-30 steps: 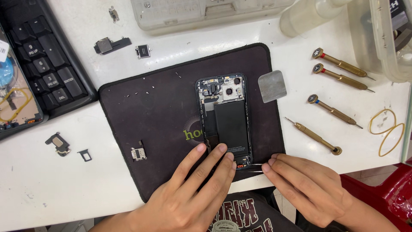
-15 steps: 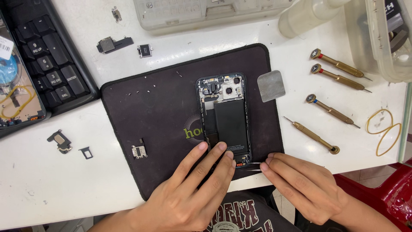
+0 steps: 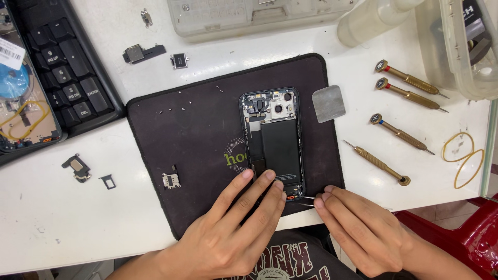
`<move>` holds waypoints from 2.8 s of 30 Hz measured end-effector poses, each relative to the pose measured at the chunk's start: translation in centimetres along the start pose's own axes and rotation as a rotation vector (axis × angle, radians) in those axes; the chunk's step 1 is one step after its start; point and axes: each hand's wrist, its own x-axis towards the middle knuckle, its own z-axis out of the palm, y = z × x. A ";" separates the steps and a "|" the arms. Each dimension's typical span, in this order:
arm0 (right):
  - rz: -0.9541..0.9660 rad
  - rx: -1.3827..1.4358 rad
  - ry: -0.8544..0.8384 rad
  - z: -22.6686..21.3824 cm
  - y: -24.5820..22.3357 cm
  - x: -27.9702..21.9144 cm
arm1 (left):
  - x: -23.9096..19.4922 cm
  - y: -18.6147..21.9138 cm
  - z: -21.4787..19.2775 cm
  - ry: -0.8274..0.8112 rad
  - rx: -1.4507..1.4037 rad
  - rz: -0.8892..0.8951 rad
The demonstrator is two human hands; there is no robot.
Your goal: The person uses a screwdriver and tweezers to remove screws and disconnect internal connectors from a disassembled smartphone. The person then uses tweezers to lift and reposition the battery and ribbon cables inside the phone chassis.
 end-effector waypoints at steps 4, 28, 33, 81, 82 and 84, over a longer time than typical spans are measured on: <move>0.038 0.001 -0.014 0.1 -0.2 -0.2 | 0.0 0.0 0.2 0.008 0.001 -0.004; 0.103 0.053 -0.027 0.0 -0.2 -0.6 | -0.2 -0.1 0.3 0.035 0.008 -0.005; 0.111 0.053 -0.021 0.1 -0.3 -0.5 | 0.0 0.0 0.6 0.056 0.042 -0.014; 0.533 0.157 0.234 1.0 -2.0 2.2 | 2.3 0.1 -1.8 0.231 -0.149 -0.312; 0.551 0.153 0.237 0.8 -2.0 2.1 | 2.2 0.1 -2.3 0.210 -0.136 -0.302; 0.588 0.176 0.259 0.5 -1.9 1.8 | 2.2 -0.1 -3.8 0.128 -0.012 -0.224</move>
